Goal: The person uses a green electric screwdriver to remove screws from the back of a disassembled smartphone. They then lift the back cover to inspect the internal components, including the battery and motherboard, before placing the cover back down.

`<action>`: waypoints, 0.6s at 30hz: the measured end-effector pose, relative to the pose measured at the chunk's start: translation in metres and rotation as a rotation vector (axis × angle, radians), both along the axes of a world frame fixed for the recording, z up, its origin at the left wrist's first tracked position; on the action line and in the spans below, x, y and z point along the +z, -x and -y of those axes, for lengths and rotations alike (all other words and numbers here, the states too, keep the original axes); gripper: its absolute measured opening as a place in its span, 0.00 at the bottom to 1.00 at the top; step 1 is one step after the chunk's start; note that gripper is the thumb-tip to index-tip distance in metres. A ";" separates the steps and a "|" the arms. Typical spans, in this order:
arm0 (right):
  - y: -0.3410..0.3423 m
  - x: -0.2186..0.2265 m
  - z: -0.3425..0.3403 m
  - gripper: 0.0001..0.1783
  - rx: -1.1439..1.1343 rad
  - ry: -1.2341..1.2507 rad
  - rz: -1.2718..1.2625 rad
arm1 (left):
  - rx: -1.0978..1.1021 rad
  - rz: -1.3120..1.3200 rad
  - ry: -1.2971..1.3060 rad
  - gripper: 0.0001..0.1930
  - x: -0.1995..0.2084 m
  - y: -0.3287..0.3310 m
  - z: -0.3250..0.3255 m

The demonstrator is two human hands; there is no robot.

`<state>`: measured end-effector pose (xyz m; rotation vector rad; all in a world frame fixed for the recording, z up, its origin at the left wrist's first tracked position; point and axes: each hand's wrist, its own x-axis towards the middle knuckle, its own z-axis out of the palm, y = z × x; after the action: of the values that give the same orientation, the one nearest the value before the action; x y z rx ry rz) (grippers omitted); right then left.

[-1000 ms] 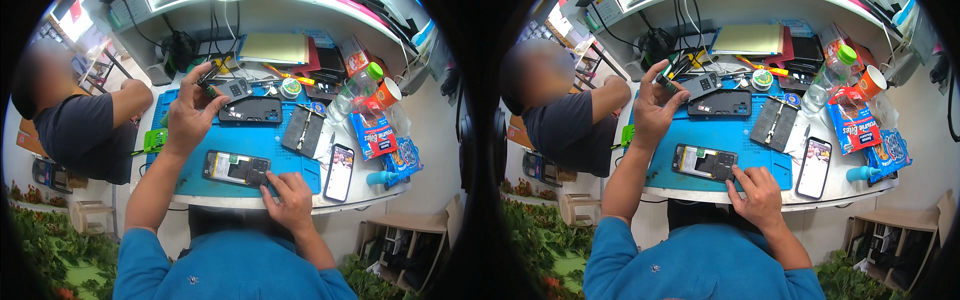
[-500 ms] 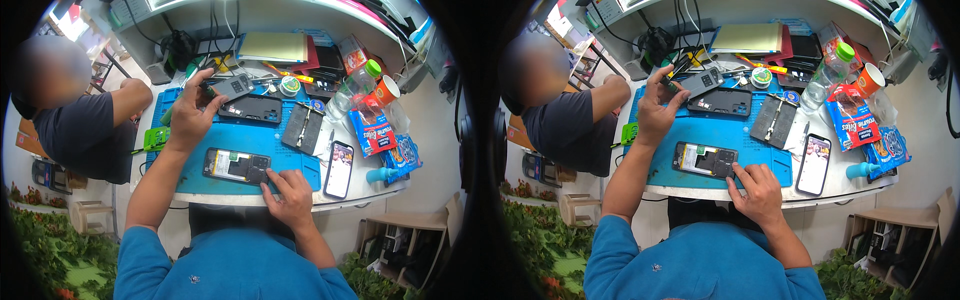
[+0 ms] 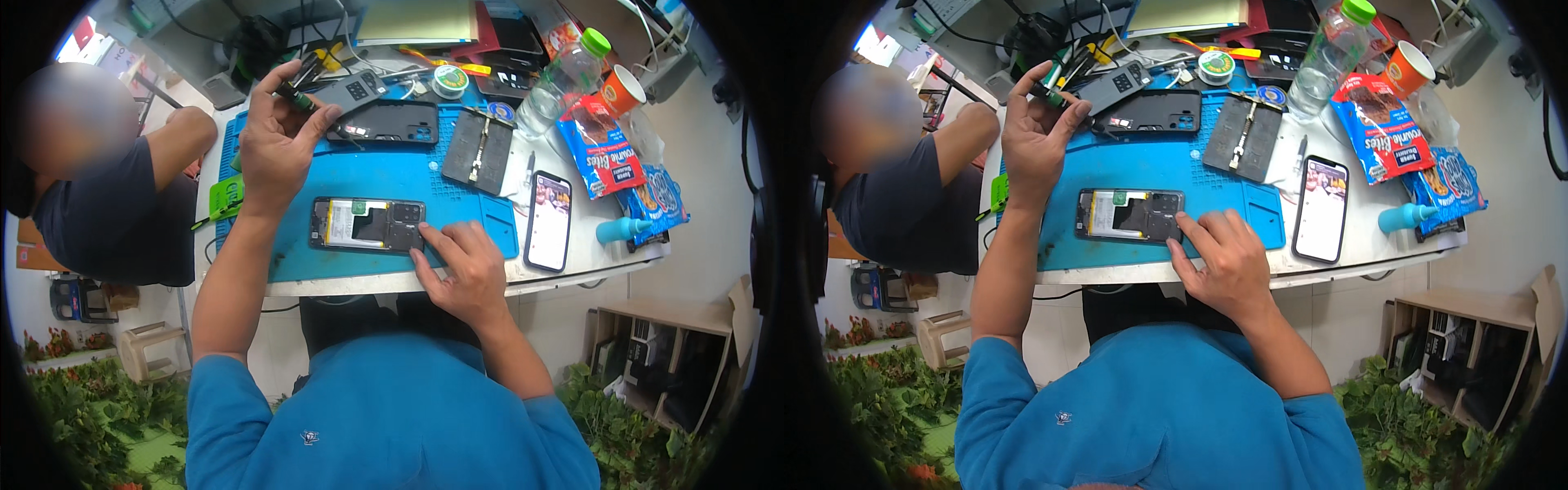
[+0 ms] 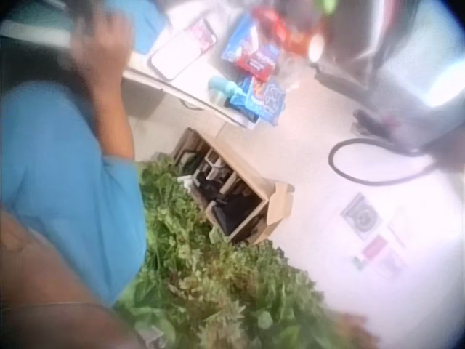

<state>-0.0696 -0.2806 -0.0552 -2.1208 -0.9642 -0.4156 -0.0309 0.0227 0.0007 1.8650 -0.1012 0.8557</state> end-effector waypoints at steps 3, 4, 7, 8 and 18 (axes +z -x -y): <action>0.000 -0.003 0.002 0.20 -0.002 -0.029 -0.003 | -0.209 -0.303 0.280 0.38 -0.002 0.021 0.019; 0.001 -0.003 0.002 0.20 -0.006 -0.043 -0.004 | -0.208 -0.389 0.346 0.40 -0.007 0.026 0.030; 0.001 -0.002 0.001 0.20 -0.010 -0.046 -0.003 | -0.254 -0.593 0.397 0.40 -0.021 0.038 0.038; 0.001 -0.002 0.001 0.19 -0.012 -0.043 -0.003 | -0.268 -0.593 0.404 0.40 -0.026 0.037 0.038; 0.001 -0.004 0.002 0.18 -0.003 -0.046 0.001 | -0.210 -0.634 0.385 0.38 -0.026 0.035 0.037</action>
<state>-0.0702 -0.2823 -0.0592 -2.0816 -0.9432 -0.4359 -0.0656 -0.0143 -0.0251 1.6393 0.2432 0.1010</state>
